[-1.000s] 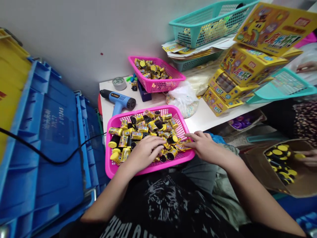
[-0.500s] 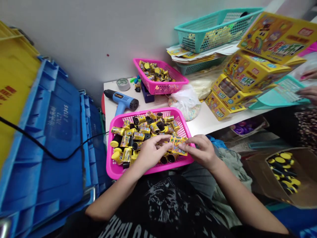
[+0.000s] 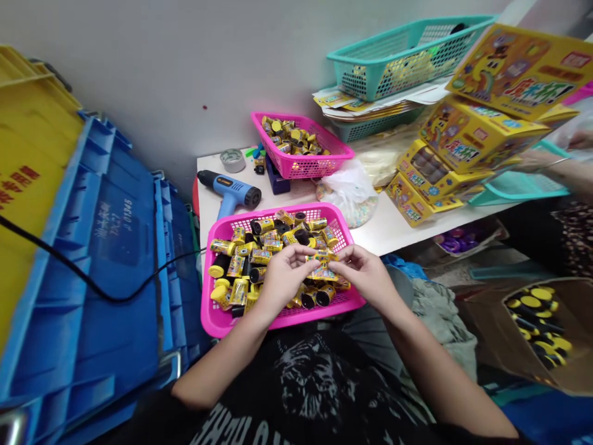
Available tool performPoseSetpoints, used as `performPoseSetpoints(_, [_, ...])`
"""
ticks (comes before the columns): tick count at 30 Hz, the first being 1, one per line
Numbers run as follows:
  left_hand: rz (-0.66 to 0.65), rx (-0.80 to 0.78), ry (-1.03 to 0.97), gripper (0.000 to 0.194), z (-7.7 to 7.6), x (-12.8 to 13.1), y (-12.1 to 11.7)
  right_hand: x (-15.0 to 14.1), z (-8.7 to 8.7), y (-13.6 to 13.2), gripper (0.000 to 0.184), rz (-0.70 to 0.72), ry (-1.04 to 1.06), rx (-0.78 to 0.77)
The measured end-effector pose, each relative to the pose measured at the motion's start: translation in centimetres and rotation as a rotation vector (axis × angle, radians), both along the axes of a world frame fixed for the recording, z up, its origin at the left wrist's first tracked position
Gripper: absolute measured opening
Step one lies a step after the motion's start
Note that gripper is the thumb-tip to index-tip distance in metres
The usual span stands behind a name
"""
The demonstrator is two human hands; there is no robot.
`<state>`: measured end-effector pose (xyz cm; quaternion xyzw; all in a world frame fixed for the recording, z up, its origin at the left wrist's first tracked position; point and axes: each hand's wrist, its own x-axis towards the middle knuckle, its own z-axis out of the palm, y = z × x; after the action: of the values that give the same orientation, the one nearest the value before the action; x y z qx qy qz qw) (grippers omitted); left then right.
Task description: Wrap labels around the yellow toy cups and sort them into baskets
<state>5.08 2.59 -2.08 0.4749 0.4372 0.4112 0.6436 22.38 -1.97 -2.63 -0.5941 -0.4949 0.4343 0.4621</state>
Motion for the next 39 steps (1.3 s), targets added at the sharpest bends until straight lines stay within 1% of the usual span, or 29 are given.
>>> performPoseSetpoints(2, [-0.01,-0.013,0.003,0.02,-0.3,0.3,-0.2,0.1,0.0,0.2,0.025,-0.045,0.006,-0.054])
performPoseSetpoints(5, [0.006,-0.022,0.051,0.019,-0.9,0.6,-0.6,0.6,-0.2,0.3,0.024,-0.094,-0.104,-0.063])
performPoseSetpoints(7, [0.018,-0.014,0.087,0.017,-1.3,0.8,-0.8,0.8,-0.2,0.1,0.024,-0.062,-0.148,-0.044])
performPoseSetpoints(9, [0.025,0.012,0.11,0.017,-1.6,1.0,-0.9,0.6,-0.3,-0.1,0.023,-0.007,-0.134,-0.039])
performPoseSetpoints(10, [0.026,0.022,0.114,0.017,-1.6,1.0,-1.0,0.5,-0.4,-0.2,0.023,-0.003,-0.132,-0.042])
performPoseSetpoints(14, [0.012,0.013,0.099,0.015,-1.7,1.0,-0.9,0.3,-0.5,-0.2,0.023,-0.062,-0.236,-0.022])
performPoseSetpoints(16, [0.003,0.027,0.155,0.013,-1.9,0.8,-0.8,0.8,-0.5,0.1,0.021,-0.077,-0.252,0.02])
performPoseSetpoints(17, [-0.015,0.046,0.206,0.013,-1.9,0.8,-0.9,1.1,-0.5,0.2,0.021,-0.096,-0.231,0.027])
performPoseSetpoints(19, [-0.054,0.121,0.327,0.016,-1.9,0.6,-1.0,1.6,-0.2,0.5,0.021,-0.143,-0.118,0.007])
performPoseSetpoints(21, [-0.017,0.254,0.428,0.017,-1.5,0.5,-1.1,1.6,0.2,0.7,0.023,-0.131,0.041,-0.048])
performPoseSetpoints(22, [0.015,0.32,0.438,0.017,-1.2,0.4,-1.2,1.3,0.5,0.8,0.025,-0.102,0.107,-0.071])
performPoseSetpoints(23, [0.036,0.36,0.407,0.019,-0.8,0.3,-1.2,0.9,0.8,0.8,0.027,-0.067,0.149,-0.084])
performPoseSetpoints(24, [0.034,0.354,0.336,0.023,-0.4,0.1,-1.2,0.4,1.1,0.8,0.03,-0.032,0.167,-0.091])
performPoseSetpoints(25, [0.005,0.298,0.242,0.029,0.0,-0.1,-1.2,-0.2,1.3,0.8,0.032,0.0,0.165,-0.093])
performPoseSetpoints(27, [-0.059,0.117,0.065,0.043,0.6,-0.6,-1.0,-1.3,1.7,1.0,0.036,0.064,0.118,-0.083])
performPoseSetpoints(29, [-0.035,-0.025,-0.009,0.047,0.7,-1.5,-0.8,-2.0,1.6,1.8,0.039,0.127,0.027,-0.061])
performPoseSetpoints(32, [0.041,-0.075,0.015,0.04,0.4,-3.3,-0.4,-2.4,0.4,4.2,0.042,0.156,-0.291,-0.017])
performPoseSetpoints(34, [0.079,-0.079,0.07,0.032,0.2,-4.5,-0.1,-2.6,-0.8,6.2,0.03,0.133,-0.486,-0.009])
performPoseSetpoints(35, [0.105,-0.081,0.098,0.028,0.1,-4.9,0.1,-2.8,-1.4,7.1,0.023,0.123,-0.539,-0.009])
performPoseSetpoints(36, [0.132,-0.08,0.119,0.026,0.0,-5.3,0.3,-3.0,-1.9,7.9,0.021,0.117,-0.558,-0.007])
performPoseSetpoints(38, [0.178,-0.081,0.135,0.028,-0.2,-6.0,0.7,-3.5,-2.5,8.9,0.025,0.108,-0.555,0.008])
performPoseSetpoints(39, [0.2,-0.081,0.14,0.029,-0.3,-6.2,0.8,-3.6,-2.5,9.0,0.025,0.105,-0.55,0.019])
